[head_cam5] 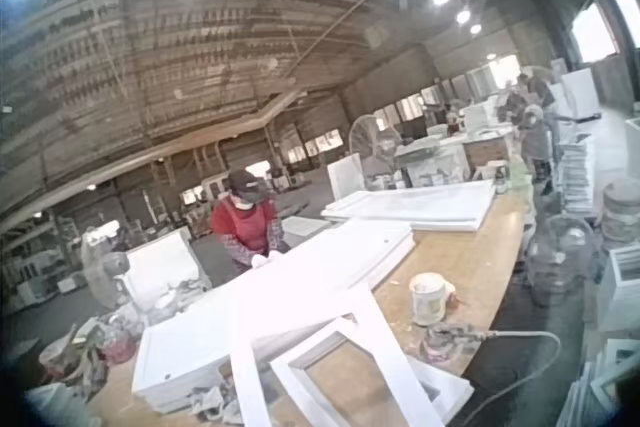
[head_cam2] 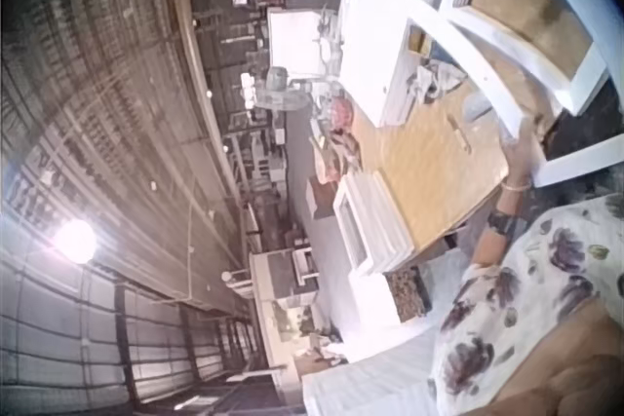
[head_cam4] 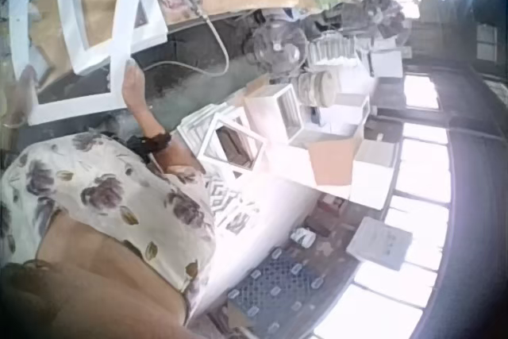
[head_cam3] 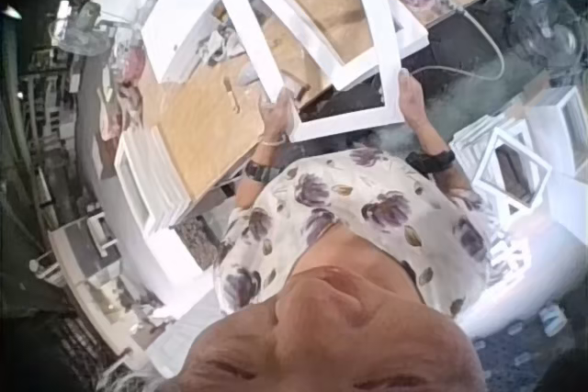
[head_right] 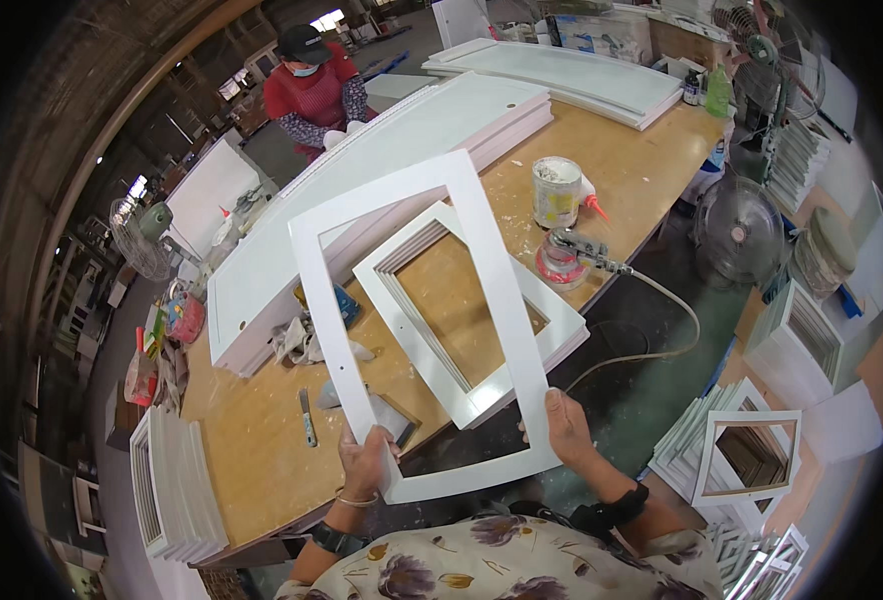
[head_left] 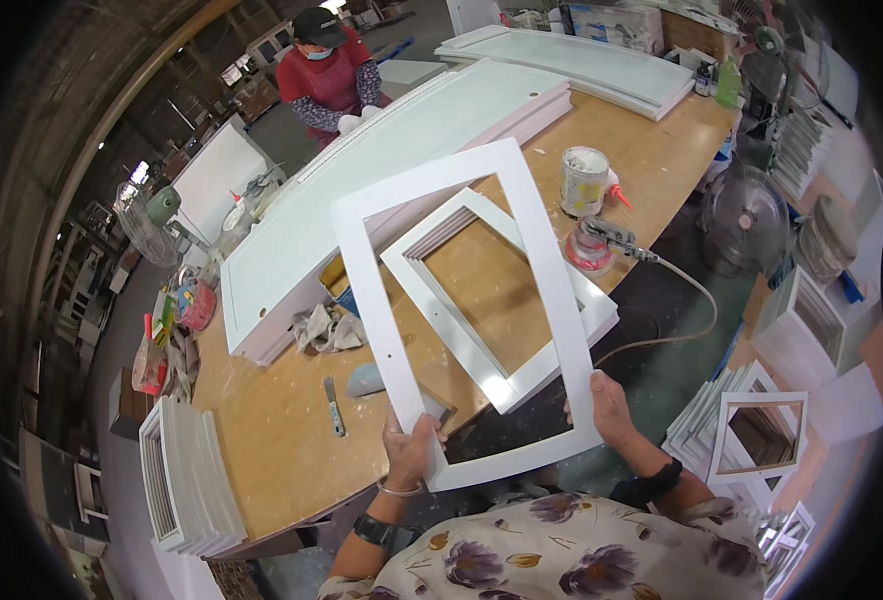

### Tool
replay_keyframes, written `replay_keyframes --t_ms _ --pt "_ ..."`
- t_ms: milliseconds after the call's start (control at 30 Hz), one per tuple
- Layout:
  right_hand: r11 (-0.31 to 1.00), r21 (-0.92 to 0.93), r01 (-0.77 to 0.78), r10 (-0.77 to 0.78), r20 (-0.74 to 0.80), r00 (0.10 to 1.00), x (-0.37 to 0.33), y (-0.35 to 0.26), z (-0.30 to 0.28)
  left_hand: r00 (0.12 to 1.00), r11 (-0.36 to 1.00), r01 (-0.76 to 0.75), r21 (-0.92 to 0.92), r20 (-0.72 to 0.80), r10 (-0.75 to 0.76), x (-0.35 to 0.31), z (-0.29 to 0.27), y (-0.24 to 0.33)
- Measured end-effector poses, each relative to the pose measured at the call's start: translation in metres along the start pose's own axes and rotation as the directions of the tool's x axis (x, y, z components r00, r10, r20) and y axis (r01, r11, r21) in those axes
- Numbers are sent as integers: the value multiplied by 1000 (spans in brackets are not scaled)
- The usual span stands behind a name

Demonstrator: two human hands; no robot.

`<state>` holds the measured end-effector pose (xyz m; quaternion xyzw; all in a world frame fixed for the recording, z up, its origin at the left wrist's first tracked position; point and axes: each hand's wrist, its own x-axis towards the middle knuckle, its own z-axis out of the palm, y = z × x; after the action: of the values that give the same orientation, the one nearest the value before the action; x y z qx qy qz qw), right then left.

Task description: Sanding the edges and corners of white wooden frames and applying filler to the joints.

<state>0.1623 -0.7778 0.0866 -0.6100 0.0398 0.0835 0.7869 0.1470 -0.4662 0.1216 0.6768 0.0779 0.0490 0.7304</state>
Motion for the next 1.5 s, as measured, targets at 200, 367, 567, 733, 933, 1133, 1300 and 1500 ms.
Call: replay_keyframes --t_ms 200,367,567,733,933,1133,1300,1500 --pt "997 -72 -28 37 127 991 15 6 47 982 997 22 79 -190 -7 -21 -48 -8" --pt "976 -218 3 55 259 964 25 27 101 943 998 39 51 -332 -20 -51 -108 -23" --pt "946 -323 30 98 375 922 10 50 178 834 989 92 -113 -535 -139 -101 -178 -31" --pt "930 -363 55 125 453 883 -15 84 253 775 984 26 -178 -618 -132 -148 -251 -43" --pt "895 -445 -42 268 459 847 -41 134 357 768 949 90 -303 -585 -260 -190 -362 -43" --pt "881 -471 -48 278 433 857 -49 155 463 896 733 67 -677 -283 -342 -230 -463 -51" --pt "808 -587 -50 382 457 803 -38 166 495 830 713 195 -674 -274 -486 -242 -485 -74" --pt "364 -757 543 136 620 773 -35 171 456 854 653 86 -752 -283 -438 -261 -502 -90"
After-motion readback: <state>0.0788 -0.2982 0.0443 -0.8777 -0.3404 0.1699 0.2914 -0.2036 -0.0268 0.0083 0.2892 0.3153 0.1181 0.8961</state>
